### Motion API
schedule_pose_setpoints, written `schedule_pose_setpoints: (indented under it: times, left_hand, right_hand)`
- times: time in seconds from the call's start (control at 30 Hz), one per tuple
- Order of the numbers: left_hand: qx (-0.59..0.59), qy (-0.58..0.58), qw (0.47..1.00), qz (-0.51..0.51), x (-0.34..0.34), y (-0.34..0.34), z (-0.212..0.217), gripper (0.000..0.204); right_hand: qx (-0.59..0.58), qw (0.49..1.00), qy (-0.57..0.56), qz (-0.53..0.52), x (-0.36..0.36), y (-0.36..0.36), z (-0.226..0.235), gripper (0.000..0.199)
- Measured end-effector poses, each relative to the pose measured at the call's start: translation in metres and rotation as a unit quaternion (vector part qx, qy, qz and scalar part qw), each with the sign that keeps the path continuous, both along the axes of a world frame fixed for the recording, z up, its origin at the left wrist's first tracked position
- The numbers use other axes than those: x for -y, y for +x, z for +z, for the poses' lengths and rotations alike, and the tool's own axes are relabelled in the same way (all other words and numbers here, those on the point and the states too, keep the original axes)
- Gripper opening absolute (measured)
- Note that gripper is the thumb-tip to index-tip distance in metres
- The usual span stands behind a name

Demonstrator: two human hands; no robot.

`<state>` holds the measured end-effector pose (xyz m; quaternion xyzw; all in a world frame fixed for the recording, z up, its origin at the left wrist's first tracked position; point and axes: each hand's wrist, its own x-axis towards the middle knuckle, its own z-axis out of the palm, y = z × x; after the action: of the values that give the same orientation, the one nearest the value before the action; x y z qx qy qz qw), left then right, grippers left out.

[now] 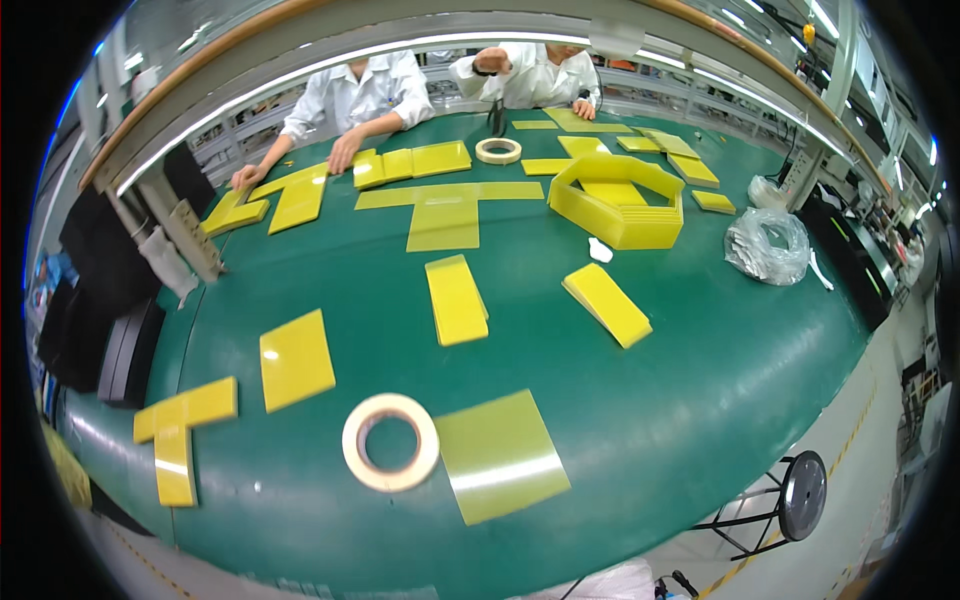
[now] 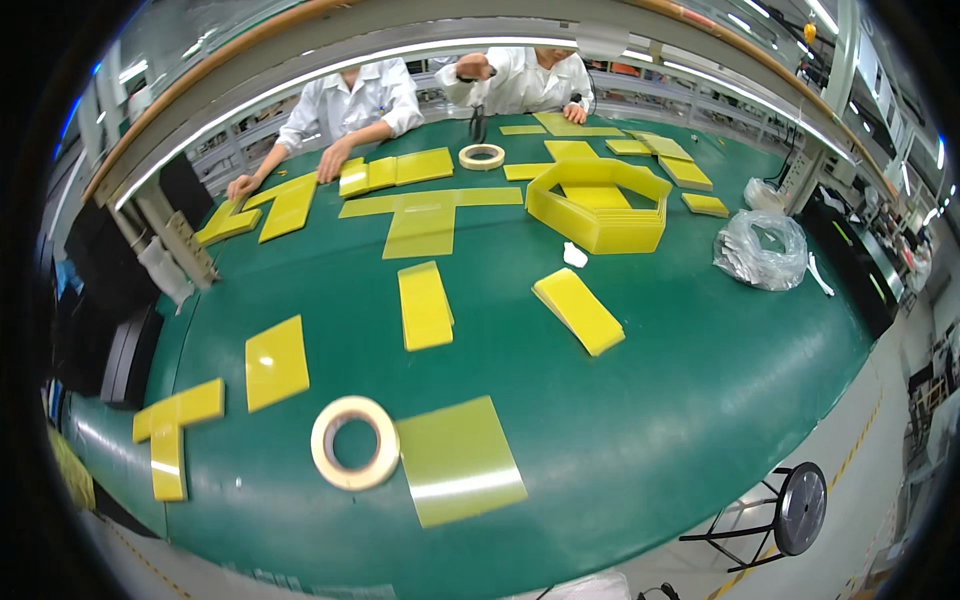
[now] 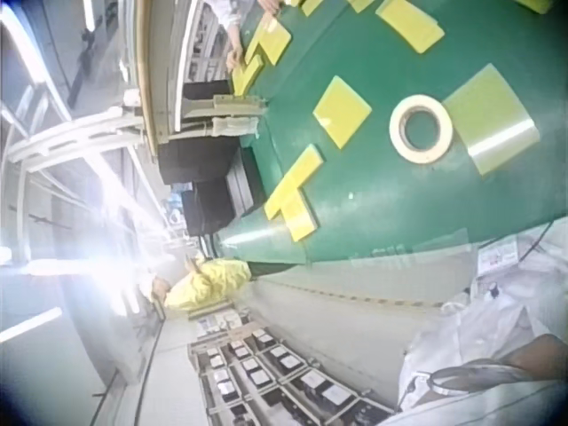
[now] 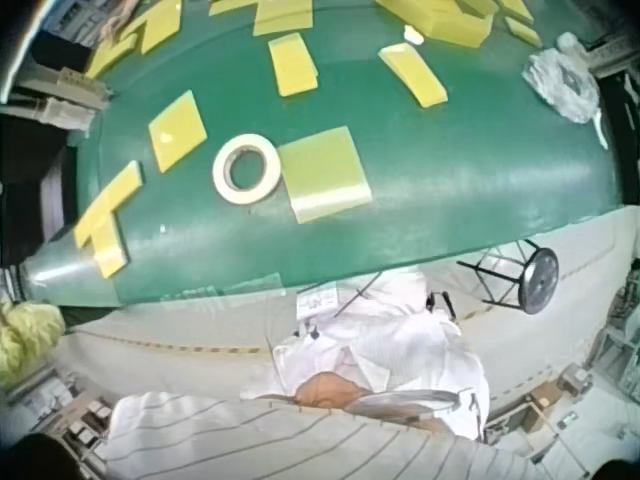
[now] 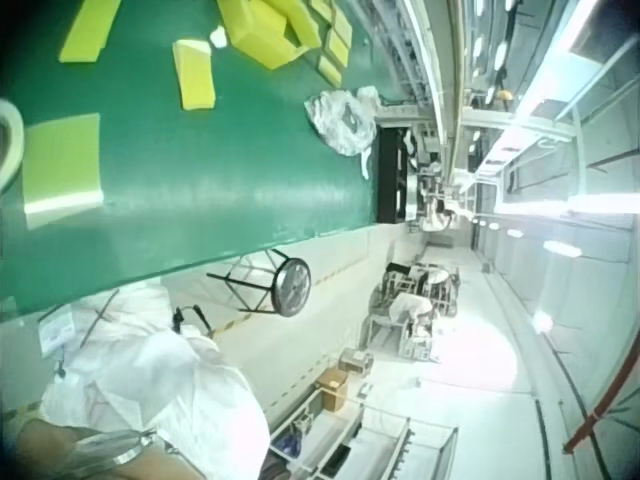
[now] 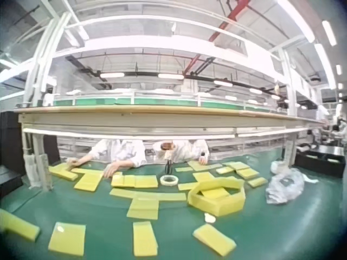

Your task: The recorder applies adhesive tape to yellow plastic parts and transparent sheets at a manufacturing workstation.

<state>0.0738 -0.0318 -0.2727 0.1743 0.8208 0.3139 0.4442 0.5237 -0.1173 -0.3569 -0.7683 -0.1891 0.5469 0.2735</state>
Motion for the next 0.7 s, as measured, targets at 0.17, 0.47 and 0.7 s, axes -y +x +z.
schedule_pose_setpoints:
  times: [0.17,0.47,0.7]
  left_hand:
    - [-0.043,0.106,0.99,0.085,0.072,0.016,0.01,0.024]
    - [-0.174,0.507,0.779,-0.326,0.021,0.108,0.204,0.012]
    - [-0.279,0.606,0.598,-0.444,-0.067,0.177,0.252,0.019]
  right_hand:
    - [0.135,0.945,0.276,-0.115,-0.033,0.033,0.099,0.016]
    - [0.226,0.638,0.643,0.359,-0.228,-0.095,0.409,0.026]
    - [0.353,0.557,0.489,0.571,-0.358,-0.163,0.345,0.067]
